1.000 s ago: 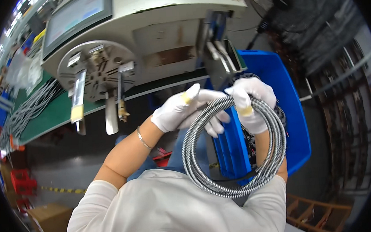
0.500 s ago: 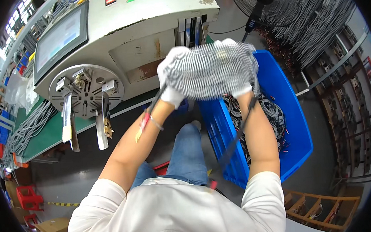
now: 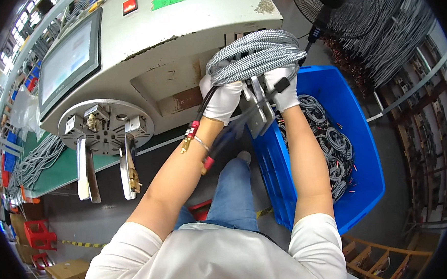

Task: Use an industrial coiling machine to wind cables and secure them with tape.

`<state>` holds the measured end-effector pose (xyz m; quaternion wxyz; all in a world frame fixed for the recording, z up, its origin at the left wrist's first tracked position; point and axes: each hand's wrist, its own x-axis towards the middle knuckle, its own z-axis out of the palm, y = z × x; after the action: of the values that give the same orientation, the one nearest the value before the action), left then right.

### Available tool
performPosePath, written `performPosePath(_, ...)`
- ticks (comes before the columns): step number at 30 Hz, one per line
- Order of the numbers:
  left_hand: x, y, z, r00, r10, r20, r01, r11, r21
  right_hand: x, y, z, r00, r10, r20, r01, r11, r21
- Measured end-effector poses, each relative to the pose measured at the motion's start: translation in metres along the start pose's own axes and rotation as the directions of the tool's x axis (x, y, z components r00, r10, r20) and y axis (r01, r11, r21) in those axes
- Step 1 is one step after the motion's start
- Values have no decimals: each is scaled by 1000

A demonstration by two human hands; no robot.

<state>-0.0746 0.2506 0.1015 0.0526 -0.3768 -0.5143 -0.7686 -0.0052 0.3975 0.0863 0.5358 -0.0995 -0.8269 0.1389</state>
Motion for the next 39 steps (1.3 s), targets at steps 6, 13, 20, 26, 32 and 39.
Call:
performPosePath(6,0,1,-2,995,104,-7,-103,991,88,-1,-8,-7,976,170,138,-201,946,254)
performPosePath(13,-17,20,-12,998,-19,64,18,1000,14,3,-23,-32,989,33,144,-23,997,-76)
performPosePath(20,-101,41,-106,827,-230,514,200,973,115,-6,-180,-122,920,178,350,-291,907,304)
performPosePath(26,-115,106,-119,739,-528,419,630,762,-150,-47,-176,-118,791,176,586,-268,961,73)
performPosePath(32,-118,110,-125,681,-532,503,547,826,133,-57,-186,-117,363,445,819,-672,733,-100)
performPosePath(39,-114,116,-126,623,-600,503,659,748,76,-69,-194,-109,498,282,820,-761,596,257)
